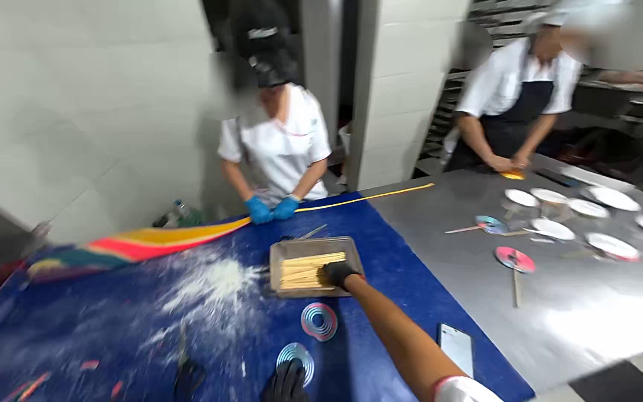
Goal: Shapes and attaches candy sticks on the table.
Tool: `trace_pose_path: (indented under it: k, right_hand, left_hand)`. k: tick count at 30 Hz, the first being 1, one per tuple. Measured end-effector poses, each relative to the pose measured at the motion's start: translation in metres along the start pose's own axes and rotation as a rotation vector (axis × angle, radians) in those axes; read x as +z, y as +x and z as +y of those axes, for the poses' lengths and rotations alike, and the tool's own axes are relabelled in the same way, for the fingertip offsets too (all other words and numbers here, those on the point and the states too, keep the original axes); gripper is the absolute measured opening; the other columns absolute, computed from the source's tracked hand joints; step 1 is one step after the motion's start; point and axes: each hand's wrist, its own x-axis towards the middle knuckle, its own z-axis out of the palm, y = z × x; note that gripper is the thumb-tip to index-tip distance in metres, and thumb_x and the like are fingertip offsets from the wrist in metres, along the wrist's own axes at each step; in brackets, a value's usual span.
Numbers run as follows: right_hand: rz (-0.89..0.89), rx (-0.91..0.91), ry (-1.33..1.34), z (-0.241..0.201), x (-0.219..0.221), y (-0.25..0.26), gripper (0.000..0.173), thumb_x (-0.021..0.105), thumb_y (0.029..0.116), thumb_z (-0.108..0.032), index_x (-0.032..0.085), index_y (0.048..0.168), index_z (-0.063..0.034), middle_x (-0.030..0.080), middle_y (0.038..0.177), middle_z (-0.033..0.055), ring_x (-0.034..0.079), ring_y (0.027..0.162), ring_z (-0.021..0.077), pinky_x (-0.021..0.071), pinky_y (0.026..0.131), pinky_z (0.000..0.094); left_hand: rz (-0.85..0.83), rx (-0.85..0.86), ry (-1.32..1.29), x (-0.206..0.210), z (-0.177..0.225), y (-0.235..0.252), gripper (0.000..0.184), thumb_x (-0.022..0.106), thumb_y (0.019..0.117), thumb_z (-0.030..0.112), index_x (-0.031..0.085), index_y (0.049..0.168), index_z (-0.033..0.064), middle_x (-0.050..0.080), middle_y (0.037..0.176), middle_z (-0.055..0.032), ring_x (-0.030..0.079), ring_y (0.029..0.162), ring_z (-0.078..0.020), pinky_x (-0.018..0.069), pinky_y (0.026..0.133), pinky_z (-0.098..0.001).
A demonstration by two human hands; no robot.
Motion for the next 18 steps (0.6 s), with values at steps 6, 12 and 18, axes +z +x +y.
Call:
trace_pose_path:
  k: [6, 12, 18]
  right_hand:
    - [0.029, -0.129, -0.282, 0.000, -0.005, 0.022, 0.022, 0.059, 0.0959, -0.006, 0.072, 0.114, -0.0035, 0.069, 0.116, 0.0221, 0.064, 0.112, 0.0421, 0.0481, 0.097, 0.0619]
    - [0.241, -0.351, -0.331, 0.009, -0.017, 0.014, 0.025, 0.052, 0.1003, -0.002, 0.072, 0.115, -0.0023, 0.054, 0.151, 0.0154, 0.043, 0.144, 0.0394, 0.0342, 0.118, 0.0583]
    - [0.588, -0.197, -0.070, -0.023, -0.046, -0.071, 0.029, 0.047, 0.1051, -0.009, 0.068, 0.123, 0.0000, 0.057, 0.147, 0.0154, 0.051, 0.138, 0.0381, 0.0405, 0.112, 0.0572]
  left_hand:
    - [0.048, 0.037, -0.119, 0.020, -0.028, -0.013, 0.056, 0.046, 0.1039, 0.047, 0.052, 0.150, 0.0160, 0.046, 0.160, -0.0034, 0.036, 0.151, -0.0257, 0.0339, 0.121, -0.0481]
    - [0.253, 0.057, -0.188, 0.031, -0.037, -0.021, 0.053, 0.048, 0.1024, 0.046, 0.060, 0.143, 0.0144, 0.057, 0.149, -0.0049, 0.048, 0.143, -0.0257, 0.0405, 0.117, -0.0488]
    - [0.289, -0.069, -0.147, 0.019, -0.036, -0.020, 0.053, 0.049, 0.1000, 0.049, 0.063, 0.140, 0.0180, 0.055, 0.149, -0.0162, 0.047, 0.143, -0.0373, 0.0394, 0.115, -0.0564]
